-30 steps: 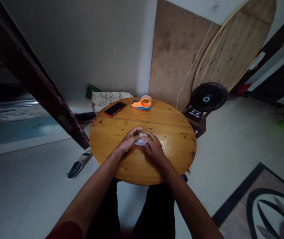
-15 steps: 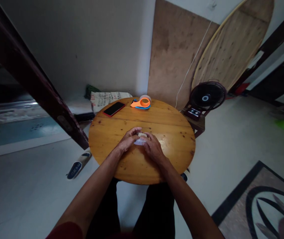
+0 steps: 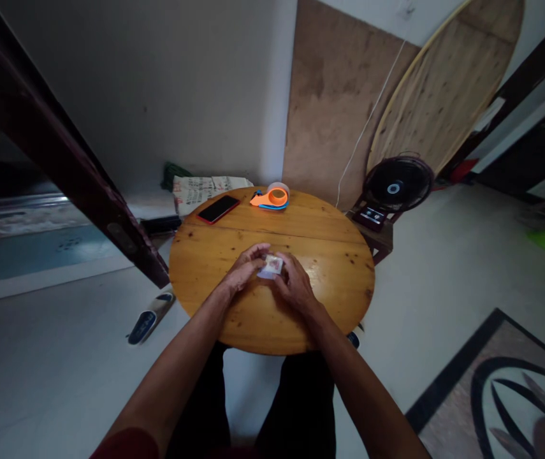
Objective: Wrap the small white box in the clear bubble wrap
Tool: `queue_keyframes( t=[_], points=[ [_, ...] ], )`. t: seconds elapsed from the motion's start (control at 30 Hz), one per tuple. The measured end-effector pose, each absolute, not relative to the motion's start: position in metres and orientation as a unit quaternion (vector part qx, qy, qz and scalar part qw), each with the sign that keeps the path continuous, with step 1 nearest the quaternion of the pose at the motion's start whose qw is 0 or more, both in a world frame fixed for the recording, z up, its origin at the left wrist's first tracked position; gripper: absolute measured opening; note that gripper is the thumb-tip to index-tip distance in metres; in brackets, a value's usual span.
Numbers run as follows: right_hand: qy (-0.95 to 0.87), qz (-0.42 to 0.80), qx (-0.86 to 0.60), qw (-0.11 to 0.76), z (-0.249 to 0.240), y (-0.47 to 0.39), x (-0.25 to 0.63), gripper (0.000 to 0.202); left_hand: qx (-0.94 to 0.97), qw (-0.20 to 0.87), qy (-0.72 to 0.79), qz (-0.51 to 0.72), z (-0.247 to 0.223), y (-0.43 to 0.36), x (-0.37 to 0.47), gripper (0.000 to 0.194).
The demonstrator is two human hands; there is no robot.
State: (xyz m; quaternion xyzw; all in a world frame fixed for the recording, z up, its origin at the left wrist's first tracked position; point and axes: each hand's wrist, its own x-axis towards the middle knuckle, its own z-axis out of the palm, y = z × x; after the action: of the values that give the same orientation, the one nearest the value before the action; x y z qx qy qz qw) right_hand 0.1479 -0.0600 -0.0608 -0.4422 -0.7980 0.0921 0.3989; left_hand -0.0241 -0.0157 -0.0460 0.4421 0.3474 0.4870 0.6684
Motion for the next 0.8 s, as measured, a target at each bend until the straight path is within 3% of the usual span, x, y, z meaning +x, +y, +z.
queue_keyframes(
  t=[0.8],
  points=[
    [-0.781,0.109,-0.483,0.381,-0.062,-0.06,0.148,0.057,0.535,0.589,0.376,0.474,-0.068,-0.007,-0.021,0.06]
  ],
)
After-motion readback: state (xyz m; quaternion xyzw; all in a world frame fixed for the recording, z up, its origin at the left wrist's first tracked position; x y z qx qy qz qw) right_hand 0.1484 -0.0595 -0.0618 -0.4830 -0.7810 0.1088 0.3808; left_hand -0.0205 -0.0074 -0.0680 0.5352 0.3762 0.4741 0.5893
